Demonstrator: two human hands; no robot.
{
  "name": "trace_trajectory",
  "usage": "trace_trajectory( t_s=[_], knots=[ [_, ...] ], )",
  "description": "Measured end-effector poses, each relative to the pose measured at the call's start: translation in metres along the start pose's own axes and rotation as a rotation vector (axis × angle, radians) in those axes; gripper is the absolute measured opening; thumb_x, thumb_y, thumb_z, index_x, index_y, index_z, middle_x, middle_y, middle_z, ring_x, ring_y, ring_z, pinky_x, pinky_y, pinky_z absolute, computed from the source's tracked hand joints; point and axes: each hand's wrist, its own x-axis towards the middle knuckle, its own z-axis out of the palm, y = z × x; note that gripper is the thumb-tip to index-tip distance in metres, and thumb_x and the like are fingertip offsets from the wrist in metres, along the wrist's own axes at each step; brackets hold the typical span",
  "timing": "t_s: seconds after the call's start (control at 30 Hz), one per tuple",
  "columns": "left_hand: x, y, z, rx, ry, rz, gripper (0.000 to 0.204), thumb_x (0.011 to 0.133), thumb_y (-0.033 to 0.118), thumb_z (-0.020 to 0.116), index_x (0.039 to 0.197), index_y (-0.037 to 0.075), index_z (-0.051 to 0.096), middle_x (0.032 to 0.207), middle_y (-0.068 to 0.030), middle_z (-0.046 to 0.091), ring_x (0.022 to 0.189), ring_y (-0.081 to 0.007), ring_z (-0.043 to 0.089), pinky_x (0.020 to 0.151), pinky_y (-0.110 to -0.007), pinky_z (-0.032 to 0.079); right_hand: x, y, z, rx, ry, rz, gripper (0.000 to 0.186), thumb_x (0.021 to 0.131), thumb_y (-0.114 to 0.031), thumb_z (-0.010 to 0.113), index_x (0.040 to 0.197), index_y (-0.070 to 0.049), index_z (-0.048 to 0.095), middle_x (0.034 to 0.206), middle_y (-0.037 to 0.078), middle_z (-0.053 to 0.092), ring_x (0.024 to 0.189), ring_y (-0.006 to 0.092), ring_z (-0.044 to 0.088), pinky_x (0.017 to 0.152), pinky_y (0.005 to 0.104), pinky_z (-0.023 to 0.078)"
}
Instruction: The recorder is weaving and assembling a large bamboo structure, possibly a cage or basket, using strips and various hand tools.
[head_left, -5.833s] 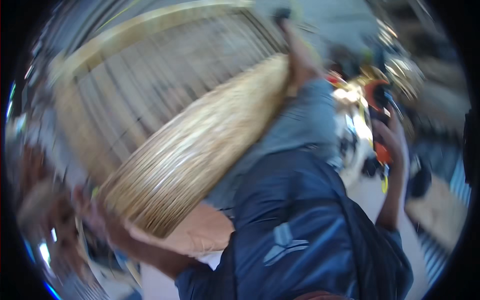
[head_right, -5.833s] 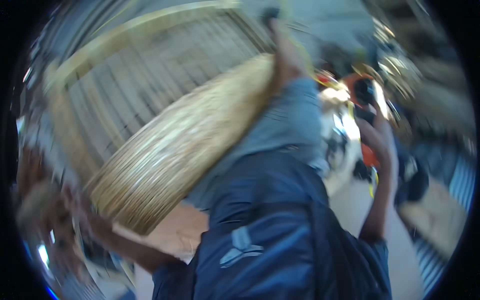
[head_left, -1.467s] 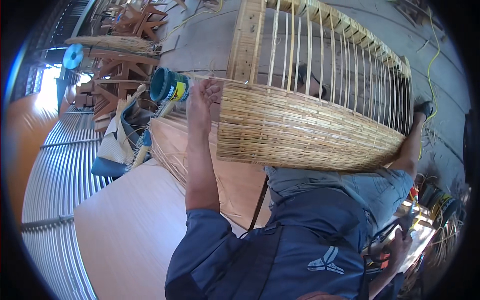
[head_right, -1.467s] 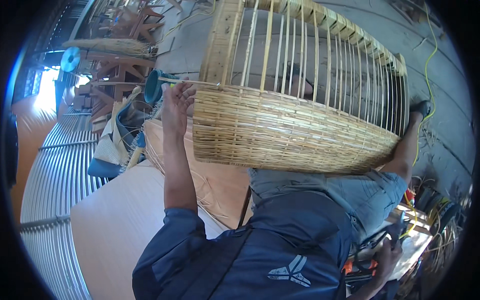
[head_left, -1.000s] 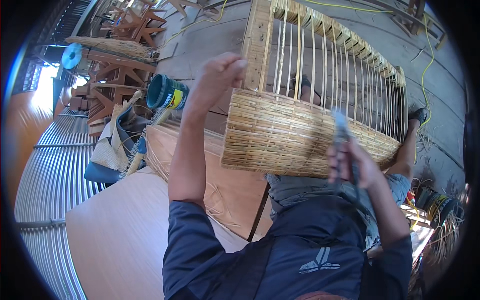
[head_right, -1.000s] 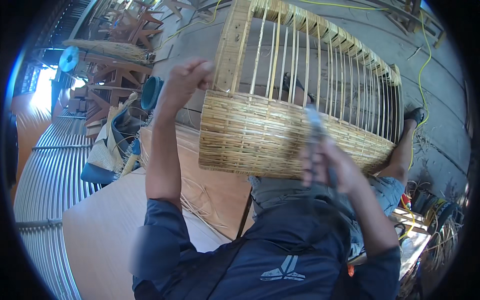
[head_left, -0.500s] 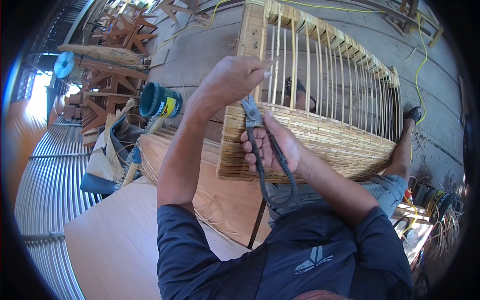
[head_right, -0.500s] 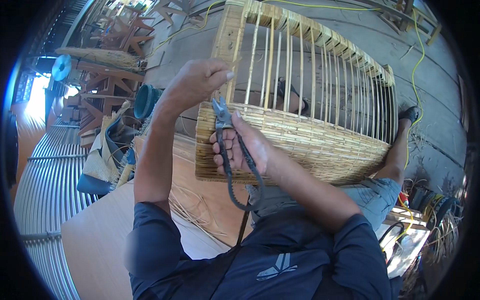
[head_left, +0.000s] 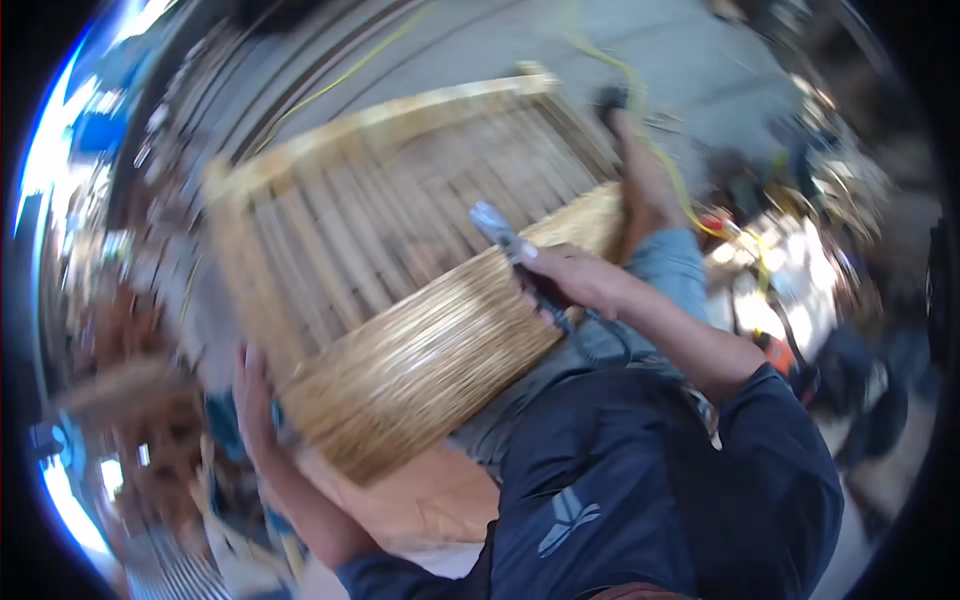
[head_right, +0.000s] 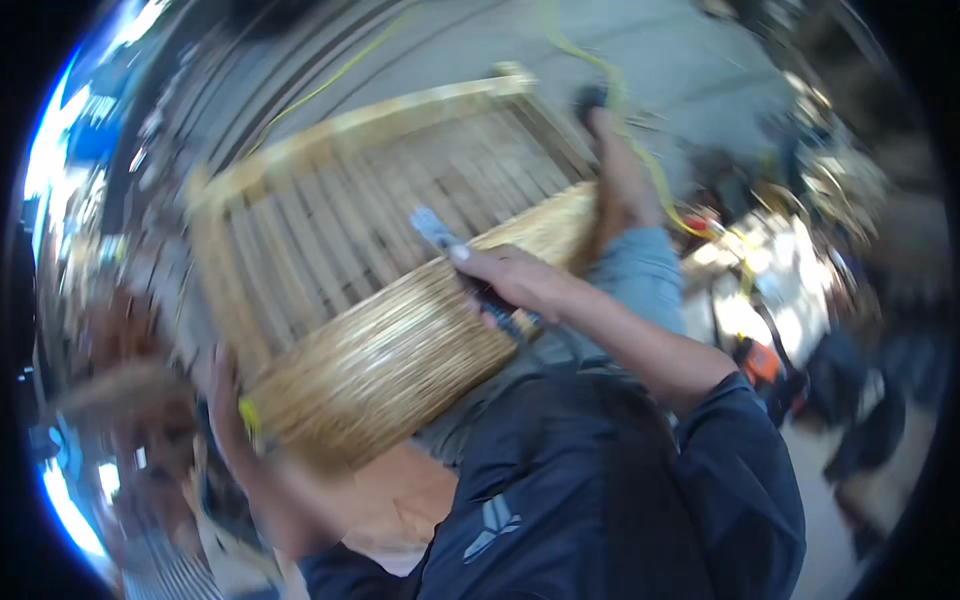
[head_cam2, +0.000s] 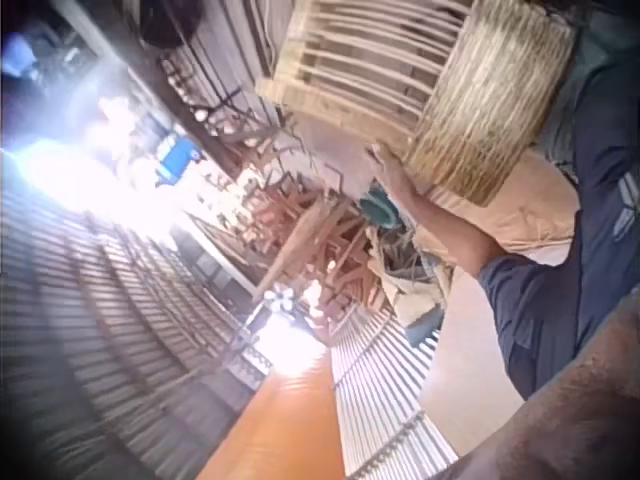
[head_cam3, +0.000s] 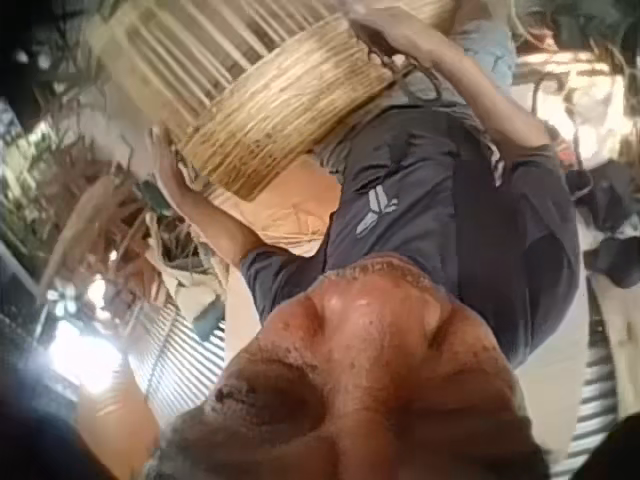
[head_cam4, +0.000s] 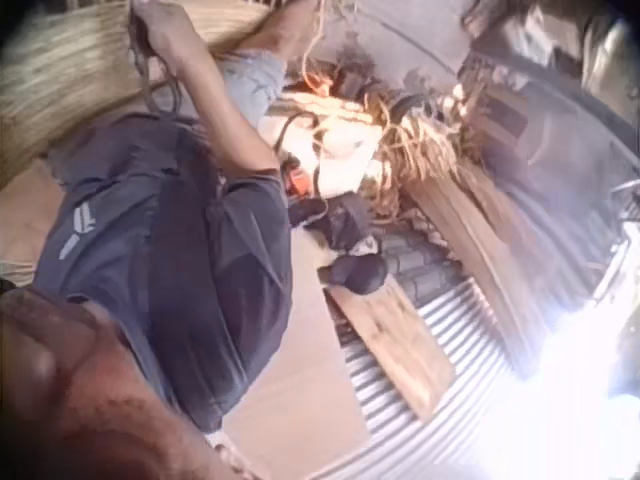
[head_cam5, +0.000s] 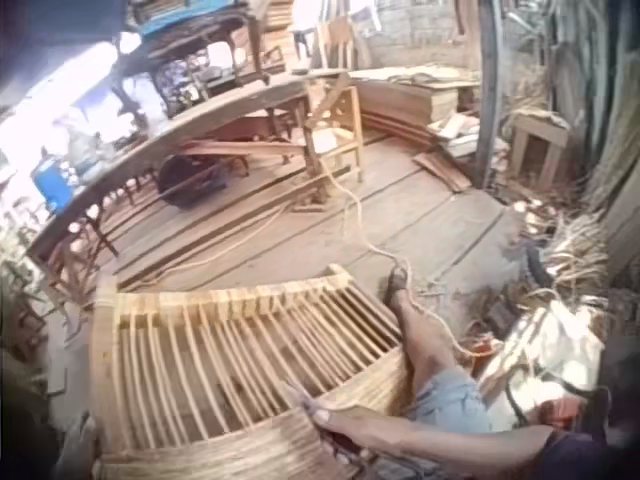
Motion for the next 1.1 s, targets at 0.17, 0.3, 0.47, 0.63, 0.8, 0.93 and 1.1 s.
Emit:
trace_trajectory(
  t_s=[0.17, 0.3, 0.47, 0.63, 0.8, 0.93, 1.1],
  knots=[
    [-0.023, -0.004, 0.028, 0.138, 0.147, 0.317, 0.060, 0.092, 0.036, 0.045, 0.134, -0.006, 0.033, 0.135, -0.0174, 0.040, 0.120, -0.0256, 0.042, 0.102, -0.032, 0.029, -0.127, 0.087, -0.134, -0.702, 0.839, -0.084, 0.046, 0.091, -0.041, 0.043, 0.096, 0.003, 0.055, 0.076, 0.019, 0.057, 0.074, 0.0321, 0.058, 0.070, 0.0377, 0.046],
    [-0.028, 0.015, 0.038, -0.234, 0.036, 0.032, 0.052, 0.094, 0.031, 0.040, 0.131, -0.005, 0.038, 0.133, -0.0183, 0.041, 0.123, -0.0275, 0.037, 0.104, -0.035, 0.027, -0.196, 0.166, -0.127, -0.758, 1.077, 0.427, 0.049, 0.089, -0.045, 0.046, 0.098, 0.003, 0.051, 0.090, 0.026, 0.057, 0.089, 0.0406, 0.055, 0.080, 0.0451, 0.042],
    [-0.030, 0.035, 0.052, -0.015, 0.099, 0.092, 0.058, 0.092, 0.038, 0.041, 0.130, -0.005, 0.038, 0.132, -0.0212, 0.040, 0.122, -0.0326, 0.037, 0.103, -0.039, 0.028, -0.232, 0.202, -0.113, -0.726, 1.134, 0.442, 0.048, 0.087, -0.038, 0.048, 0.118, -0.001, 0.051, 0.104, 0.028, 0.054, 0.100, 0.0396, 0.053, 0.084, 0.0446, 0.042],
    [-0.034, 0.042, 0.056, 0.240, 0.220, 0.162, 0.064, 0.090, 0.045, 0.042, 0.129, -0.005, 0.038, 0.131, -0.0240, 0.040, 0.120, -0.0376, 0.037, 0.101, -0.044, 0.030, -0.191, 0.173, -0.223, 0.099, 1.371, -0.217, 0.038, 0.086, -0.022, 0.051, 0.118, 0.000, 0.053, 0.086, 0.010, 0.060, 0.076, 0.0128, 0.056, 0.064, 0.0275, 0.046],
    [-0.055, 0.040, 0.052, 0.620, 0.418, 0.247, 0.070, 0.088, 0.051, 0.043, 0.128, -0.006, 0.038, 0.130, -0.0269, 0.039, 0.118, -0.0427, 0.038, 0.099, -0.048, 0.031, -0.137, 0.135, -0.384, 0.732, 1.466, -0.670, 0.036, 0.087, -0.027, 0.053, 0.118, -0.009, 0.046, 0.105, 0.006, 0.052, 0.094, 0.0170, 0.050, 0.075, 0.0364, 0.043],
    [-0.090, 0.066, 0.073, 0.957, 0.693, 0.557, 0.075, 0.086, 0.057, 0.044, 0.127, -0.006, 0.038, 0.129, -0.0291, 0.038, 0.117, -0.0468, 0.038, 0.098, -0.052, 0.032, -0.133, 0.116, -0.466, 0.901, 1.553, -0.722, 0.031, 0.080, -0.020, 0.063, 0.105, -0.007, 0.048, 0.089, 0.004, 0.052, 0.067, 0.0122, 0.040, 0.051, 0.0301, 0.034],
    [-0.107, 0.137, 0.154, 0.771, 0.596, 1.038, 0.056, 0.092, 0.043, 0.045, 0.115, -0.008, 0.050, 0.121, -0.0288, 0.046, 0.110, -0.0413, 0.045, 0.092, -0.049, 0.037, -0.140, 0.094, -0.466, 1.048, 1.395, -0.970, 0.018, 0.091, -0.008, 0.043, 0.109, -0.007, 0.044, 0.084, 0.007, 0.054, 0.061, 0.0170, 0.058, 0.050, 0.0276, 0.047]
  ],
)
